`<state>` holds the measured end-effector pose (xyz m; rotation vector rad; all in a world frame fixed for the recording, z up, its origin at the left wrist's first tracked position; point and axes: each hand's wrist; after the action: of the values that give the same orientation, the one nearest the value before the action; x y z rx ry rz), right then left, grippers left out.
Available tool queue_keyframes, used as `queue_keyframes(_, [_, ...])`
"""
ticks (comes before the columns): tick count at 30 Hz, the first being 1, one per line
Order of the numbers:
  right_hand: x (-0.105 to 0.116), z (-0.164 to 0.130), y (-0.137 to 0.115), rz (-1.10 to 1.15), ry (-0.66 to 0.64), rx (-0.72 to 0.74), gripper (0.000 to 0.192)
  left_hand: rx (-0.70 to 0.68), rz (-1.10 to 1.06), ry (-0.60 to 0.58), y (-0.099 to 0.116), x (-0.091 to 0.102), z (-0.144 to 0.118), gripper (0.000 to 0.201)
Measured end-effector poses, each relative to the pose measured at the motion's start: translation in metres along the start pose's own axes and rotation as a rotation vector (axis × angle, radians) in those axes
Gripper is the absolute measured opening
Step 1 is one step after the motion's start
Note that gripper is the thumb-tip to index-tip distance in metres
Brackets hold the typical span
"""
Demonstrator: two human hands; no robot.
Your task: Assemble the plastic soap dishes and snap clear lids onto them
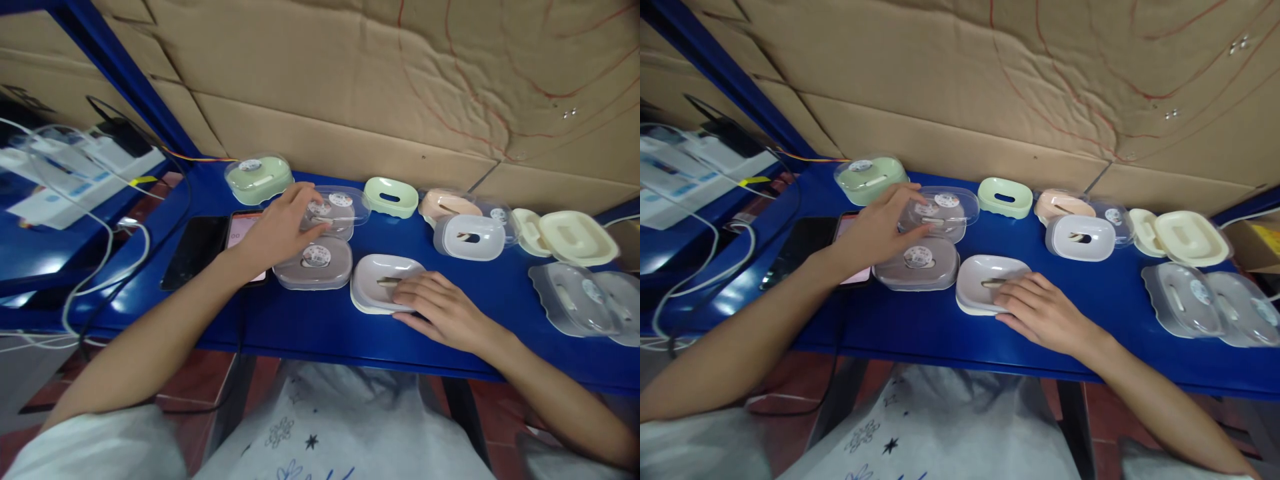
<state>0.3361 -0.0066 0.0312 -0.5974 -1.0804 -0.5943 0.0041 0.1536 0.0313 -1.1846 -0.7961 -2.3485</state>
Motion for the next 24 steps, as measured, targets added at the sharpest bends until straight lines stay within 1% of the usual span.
queue_keyframes(2, [0.001,0.001,0.000,0.021,0.000,-0.008,0.022,-0.018,0.013,0.011,0.000,0.001,0.000,0.040])
queue_keyframes(4, [0.001,0.001,0.001,0.046,-0.015,-0.024,0.023,-0.054,0.052,0.056,0.007,0.003,0.000,0.041])
queue_keyframes(6, [0.002,0.001,0.001,0.062,-0.030,-0.035,0.025,-0.167,0.102,0.100,0.021,0.005,-0.002,0.040])
queue_keyframes(7, [0.002,0.001,0.002,0.065,-0.032,-0.035,0.026,-0.280,0.116,0.112,0.031,0.006,-0.004,0.039])
queue_keyframes(8, [0.001,0.001,0.002,0.067,-0.032,-0.031,0.026,-0.389,0.105,0.060,0.042,0.005,-0.008,0.037])
queue_keyframes(9, [0.001,0.001,0.002,0.069,-0.030,-0.023,0.027,-0.532,0.082,0.039,0.054,0.004,-0.012,0.035])
queue_keyframes(10, [0.002,0.001,0.003,0.071,-0.028,-0.014,0.027,-0.614,0.083,0.007,0.065,0.001,-0.016,0.037])
queue_keyframes(12, [0.003,0.001,0.005,0.074,-0.044,-0.003,0.029,-0.704,0.099,-0.108,0.082,-0.007,-0.025,0.036])
queue_keyframes(14, [0.006,0.000,0.007,0.071,-0.075,-0.024,0.032,-0.748,0.115,-0.144,0.091,-0.016,-0.030,0.030])
queue_keyframes(15, [0.007,-0.001,0.009,0.067,-0.089,-0.048,0.033,-0.760,0.117,-0.142,0.092,-0.021,-0.032,0.025])
queue_keyframes(18, [0.012,-0.003,0.013,0.067,-0.109,-0.108,0.029,-0.765,0.128,-0.090,0.091,-0.028,-0.031,0.014])
queue_keyframes(21, [0.014,-0.005,0.014,0.069,-0.110,-0.088,0.023,-0.763,0.138,-0.065,0.091,-0.029,-0.031,0.012])
queue_keyframes(24, [0.012,-0.004,0.014,0.054,-0.104,-0.057,0.020,-0.772,0.145,-0.082,0.093,-0.030,-0.031,0.011])
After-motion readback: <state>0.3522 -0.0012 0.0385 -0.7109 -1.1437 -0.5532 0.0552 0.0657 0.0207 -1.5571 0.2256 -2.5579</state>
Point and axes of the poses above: each hand's wrist, its own z-axis towards the middle knuckle, its own x-axis out of the back of the hand, y = z × x, and after that the axes turned 7 degrees about -x, right-handed
